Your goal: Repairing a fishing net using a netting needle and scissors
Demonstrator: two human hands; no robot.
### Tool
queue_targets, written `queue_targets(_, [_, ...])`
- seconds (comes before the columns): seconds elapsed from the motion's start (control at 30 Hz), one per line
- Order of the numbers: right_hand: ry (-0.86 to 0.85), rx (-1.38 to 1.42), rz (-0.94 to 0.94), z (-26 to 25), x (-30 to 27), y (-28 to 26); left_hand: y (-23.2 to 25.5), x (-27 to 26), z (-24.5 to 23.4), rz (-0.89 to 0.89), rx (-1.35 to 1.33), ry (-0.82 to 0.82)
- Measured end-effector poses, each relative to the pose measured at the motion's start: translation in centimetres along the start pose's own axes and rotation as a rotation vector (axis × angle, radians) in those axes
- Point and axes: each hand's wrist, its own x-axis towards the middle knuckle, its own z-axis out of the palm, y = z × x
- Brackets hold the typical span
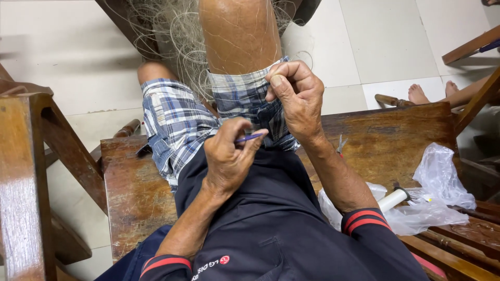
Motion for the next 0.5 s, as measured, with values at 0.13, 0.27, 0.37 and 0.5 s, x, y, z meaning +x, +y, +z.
queue_targets(0.13, [0.024,0.032,0.009,0.2,-0.1,-0.3,1.5,3.5,0.0,0.071,-0.028,0.019])
queue_targets(0.27, [0.005,-0.02,0.015,0.3,-0.1,-0.6,2.4,5.5,1.0,0.145,-0.069,-0.001])
queue_targets(0.37, [0.019,-0.036,0.023,0.0,-0.1,-0.2,1.1,5.6,2.1,0.151,-0.077,-0.034])
queue_targets(0.5, [0.025,-0.043,0.044,0.5,-0.2,-1.1,0.3,5.1,2.9,0.166,-0.047,-0.069])
